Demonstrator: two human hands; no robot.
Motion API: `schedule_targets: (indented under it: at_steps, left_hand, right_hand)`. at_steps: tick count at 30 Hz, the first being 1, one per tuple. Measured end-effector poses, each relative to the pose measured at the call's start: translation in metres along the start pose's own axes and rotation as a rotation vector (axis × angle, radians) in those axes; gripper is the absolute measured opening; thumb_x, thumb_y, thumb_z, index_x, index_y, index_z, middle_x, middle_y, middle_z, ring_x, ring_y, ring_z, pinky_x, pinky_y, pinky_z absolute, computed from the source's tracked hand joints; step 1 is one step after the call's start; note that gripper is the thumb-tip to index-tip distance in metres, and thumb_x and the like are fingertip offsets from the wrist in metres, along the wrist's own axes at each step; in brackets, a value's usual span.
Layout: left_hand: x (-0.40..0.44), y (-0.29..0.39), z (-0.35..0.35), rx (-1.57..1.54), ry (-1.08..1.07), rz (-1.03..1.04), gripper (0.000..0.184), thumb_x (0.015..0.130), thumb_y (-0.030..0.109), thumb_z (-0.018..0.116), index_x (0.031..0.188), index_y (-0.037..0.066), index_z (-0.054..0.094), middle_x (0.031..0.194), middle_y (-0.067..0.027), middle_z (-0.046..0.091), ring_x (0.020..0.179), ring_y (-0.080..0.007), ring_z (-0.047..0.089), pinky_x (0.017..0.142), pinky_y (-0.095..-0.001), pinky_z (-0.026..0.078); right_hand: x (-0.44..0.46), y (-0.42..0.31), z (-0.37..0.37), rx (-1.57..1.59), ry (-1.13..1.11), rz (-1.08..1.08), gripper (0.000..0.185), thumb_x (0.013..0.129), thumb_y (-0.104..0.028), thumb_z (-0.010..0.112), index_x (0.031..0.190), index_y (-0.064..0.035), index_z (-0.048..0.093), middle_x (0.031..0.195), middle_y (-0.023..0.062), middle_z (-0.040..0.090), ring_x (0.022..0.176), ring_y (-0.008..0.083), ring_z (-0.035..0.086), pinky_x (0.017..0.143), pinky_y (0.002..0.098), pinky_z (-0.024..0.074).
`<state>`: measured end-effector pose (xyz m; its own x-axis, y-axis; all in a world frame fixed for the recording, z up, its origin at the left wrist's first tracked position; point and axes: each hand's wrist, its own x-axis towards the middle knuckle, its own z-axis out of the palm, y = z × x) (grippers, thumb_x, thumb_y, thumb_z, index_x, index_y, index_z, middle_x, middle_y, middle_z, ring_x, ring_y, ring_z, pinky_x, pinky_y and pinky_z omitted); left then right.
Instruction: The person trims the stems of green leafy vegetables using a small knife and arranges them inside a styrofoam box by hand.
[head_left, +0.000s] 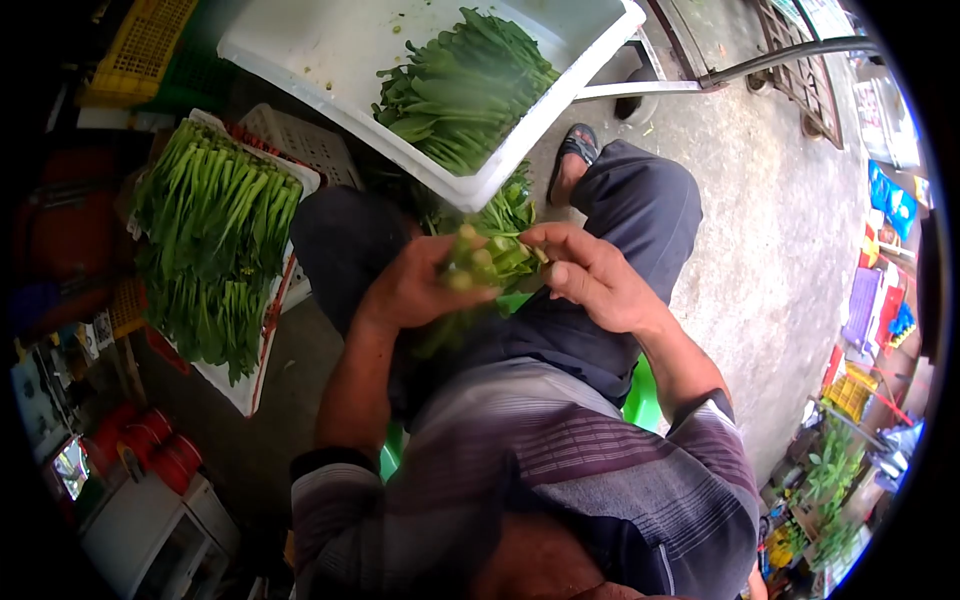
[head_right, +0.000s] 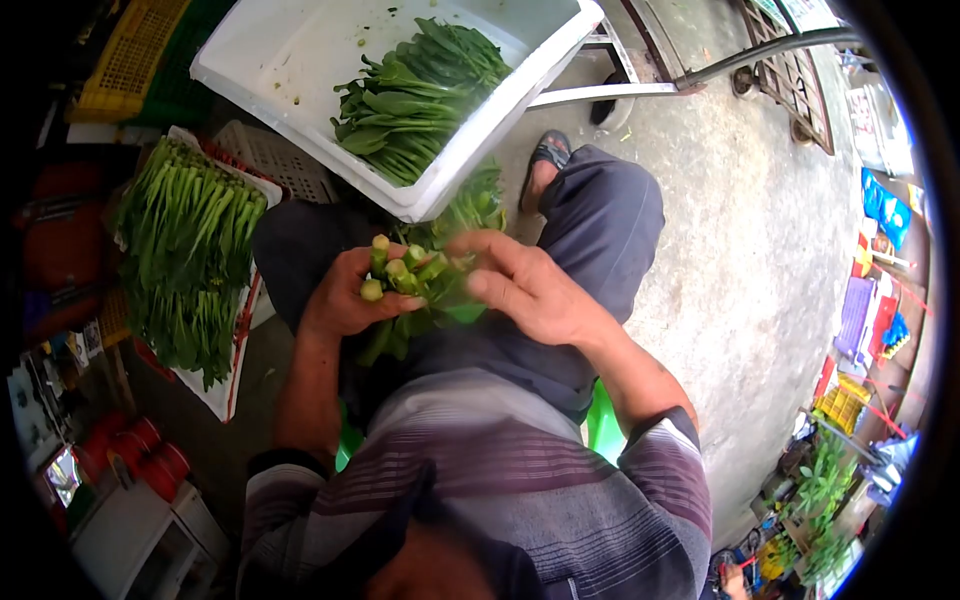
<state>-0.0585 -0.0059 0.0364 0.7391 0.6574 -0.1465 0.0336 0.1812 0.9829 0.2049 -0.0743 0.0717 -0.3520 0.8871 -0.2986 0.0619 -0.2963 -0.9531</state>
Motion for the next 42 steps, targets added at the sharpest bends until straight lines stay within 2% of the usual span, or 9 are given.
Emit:
schedule_targets:
  at_steps: [1, 4, 7, 21, 27, 30, 33, 36, 42]
  left_hand:
    - [-0.002, -0.001, 0.001, -0.02, 0.015, 0.022, 0.042, 0.081, 0.0, 0.081, 0.121, -0.001, 0.066, 0.11, -0.0081, 0.072, 0.101, -0.0138, 0.066, 0.088, -0.0299, 0.054]
    - [-0.003, -0.007, 0.007, -0.044, 0.069, 0.085, 0.04, 0.079, 0.006, 0.085, 0.116, 0.002, 0.069, 0.1, -0.0017, 0.072, 0.091, -0.0095, 0.065, 0.081, -0.0275, 0.052]
    - [-0.004, -0.011, -0.003, 0.022, -0.072, 0.092, 0.055, 0.079, -0.002, 0.082, 0.129, 0.001, 0.06, 0.12, -0.0128, 0.07, 0.108, -0.0188, 0.066, 0.094, -0.0356, 0.054]
    - [-0.01, -0.022, -0.001, 0.016, -0.021, 0.227, 0.06, 0.081, -0.004, 0.081, 0.134, 0.003, 0.055, 0.126, -0.0174, 0.066, 0.112, -0.0254, 0.066, 0.093, -0.0399, 0.056]
    - [-0.011, -0.021, -0.002, 0.021, -0.011, 0.199, 0.06, 0.079, 0.002, 0.085, 0.132, 0.001, 0.056, 0.12, -0.0168, 0.069, 0.107, -0.0245, 0.068, 0.09, -0.0392, 0.057]
    - [-0.011, -0.016, -0.003, 0.058, -0.006, 0.187, 0.06, 0.078, 0.005, 0.086, 0.13, 0.001, 0.058, 0.116, -0.0158, 0.07, 0.104, -0.0236, 0.069, 0.089, -0.0383, 0.057]
    - [-0.013, -0.021, -0.005, 0.053, 0.003, 0.181, 0.06, 0.078, 0.006, 0.087, 0.13, 0.001, 0.058, 0.114, -0.0148, 0.071, 0.102, -0.0223, 0.069, 0.088, -0.037, 0.057]
    - [-0.014, -0.026, -0.008, 0.006, 0.012, 0.146, 0.058, 0.078, 0.007, 0.087, 0.129, 0.001, 0.059, 0.113, -0.0135, 0.071, 0.1, -0.0209, 0.069, 0.087, -0.0358, 0.057]
    - [-0.012, -0.017, -0.006, -0.048, 0.014, 0.058, 0.048, 0.079, 0.006, 0.086, 0.122, -0.001, 0.065, 0.109, -0.0101, 0.072, 0.099, -0.0175, 0.068, 0.084, -0.0339, 0.057]
  right_hand:
    - [0.001, 0.007, 0.005, -0.029, 0.001, -0.058, 0.049, 0.103, -0.032, 0.057, 0.138, 0.0014, 0.048, 0.09, 0.0015, 0.056, 0.077, 0.0105, 0.053, 0.072, 0.0254, 0.0455]
    - [0.003, 0.008, 0.014, -0.092, 0.015, -0.13, 0.046, 0.103, -0.031, 0.058, 0.133, 0.0029, 0.049, 0.087, 0.0029, 0.055, 0.074, 0.0114, 0.051, 0.069, 0.0265, 0.0433]
    - [0.003, 0.008, 0.017, -0.16, 0.043, -0.153, 0.046, 0.102, -0.031, 0.059, 0.131, 0.0034, 0.049, 0.085, 0.0037, 0.055, 0.072, 0.0119, 0.05, 0.066, 0.028, 0.0425]
    - [0.004, 0.006, 0.019, -0.203, 0.081, -0.228, 0.046, 0.101, -0.035, 0.062, 0.13, -0.0001, 0.054, 0.085, 0.008, 0.058, 0.073, 0.0172, 0.056, 0.07, 0.0305, 0.0461]
    - [0.005, 0.005, 0.016, -0.163, 0.038, -0.222, 0.041, 0.1, -0.029, 0.063, 0.13, -0.0004, 0.056, 0.092, 0.0099, 0.064, 0.078, 0.0173, 0.06, 0.074, 0.0295, 0.0482]
    - [0.005, -0.003, 0.015, -0.123, 0.011, -0.149, 0.034, 0.096, -0.015, 0.064, 0.127, -0.0002, 0.058, 0.09, 0.0147, 0.067, 0.081, 0.0242, 0.067, 0.074, 0.0342, 0.051]
    - [0.005, 0.005, 0.016, -0.089, 0.01, -0.158, 0.035, 0.097, -0.014, 0.063, 0.129, 0.0004, 0.059, 0.091, 0.0126, 0.067, 0.08, 0.0202, 0.065, 0.075, 0.0329, 0.051]
    - [0.006, 0.019, 0.018, -0.069, 0.018, -0.202, 0.04, 0.1, -0.022, 0.064, 0.133, 0.0003, 0.059, 0.099, 0.0056, 0.067, 0.076, 0.013, 0.059, 0.072, 0.0262, 0.0486]
    - [0.002, 0.026, 0.018, 0.265, 0.01, 0.101, 0.043, 0.103, -0.026, 0.061, 0.135, 0.0023, 0.058, 0.092, 0.0014, 0.061, 0.073, 0.0073, 0.055, 0.069, 0.0223, 0.048]
